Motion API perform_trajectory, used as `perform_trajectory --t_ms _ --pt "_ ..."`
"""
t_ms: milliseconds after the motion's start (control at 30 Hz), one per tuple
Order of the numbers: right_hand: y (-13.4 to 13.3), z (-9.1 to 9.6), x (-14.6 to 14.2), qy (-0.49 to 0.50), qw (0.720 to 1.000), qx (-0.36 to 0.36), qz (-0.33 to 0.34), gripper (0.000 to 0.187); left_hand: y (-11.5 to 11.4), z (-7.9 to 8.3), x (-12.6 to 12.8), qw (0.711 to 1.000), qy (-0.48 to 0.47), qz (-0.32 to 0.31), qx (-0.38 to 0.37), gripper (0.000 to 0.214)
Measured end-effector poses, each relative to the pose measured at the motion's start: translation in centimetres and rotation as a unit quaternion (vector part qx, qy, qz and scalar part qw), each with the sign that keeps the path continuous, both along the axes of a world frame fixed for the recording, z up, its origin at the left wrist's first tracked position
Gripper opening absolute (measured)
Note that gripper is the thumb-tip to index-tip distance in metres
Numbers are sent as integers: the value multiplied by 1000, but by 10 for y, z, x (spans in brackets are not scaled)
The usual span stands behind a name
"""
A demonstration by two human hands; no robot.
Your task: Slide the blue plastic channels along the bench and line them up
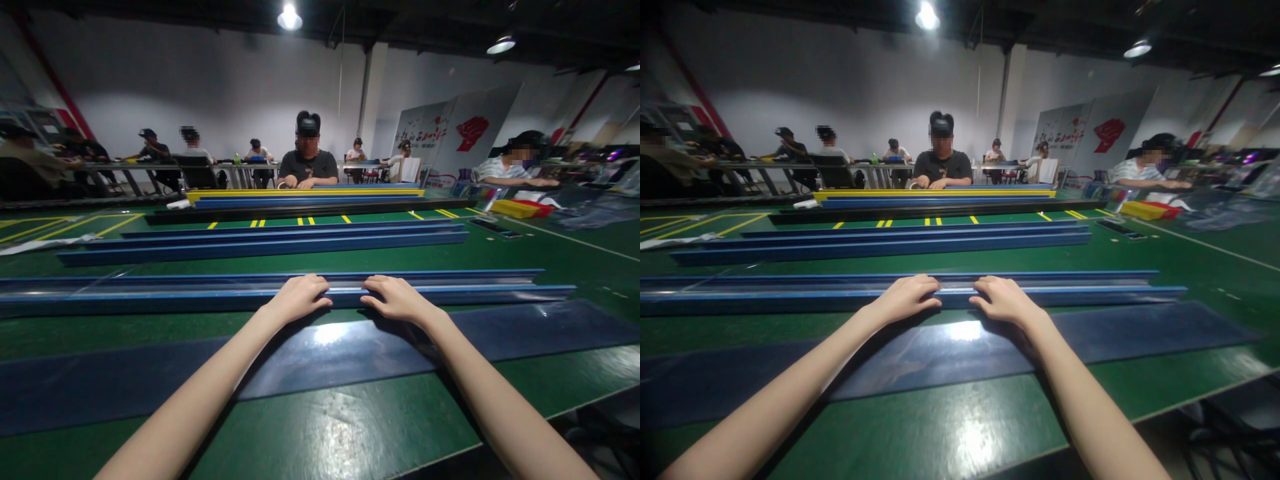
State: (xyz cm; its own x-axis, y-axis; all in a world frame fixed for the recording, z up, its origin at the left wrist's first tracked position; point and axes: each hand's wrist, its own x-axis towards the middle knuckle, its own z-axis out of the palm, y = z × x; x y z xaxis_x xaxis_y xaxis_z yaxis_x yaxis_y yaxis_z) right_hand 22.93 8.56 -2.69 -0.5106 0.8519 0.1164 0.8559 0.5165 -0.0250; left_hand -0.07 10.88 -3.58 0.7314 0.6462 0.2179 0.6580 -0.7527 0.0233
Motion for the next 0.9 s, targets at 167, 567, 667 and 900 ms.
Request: perform_trajectory --t_ms 167,567,667,900 --pt "0 -2 -1 10 1000 -4 11 28 0 1 1 1000 9 7 1 24" --pt "1 -2 -2 18 1000 -7 12 32 0 0 0 1000 4 11 0 26" --pt "1 -2 -2 17 1000 -7 13 33 0 0 0 1000 4 13 -4 26" --pt "2 -4 -2 -4 1000 -5 4 38 0 -1 1 999 25 27 -12 28"
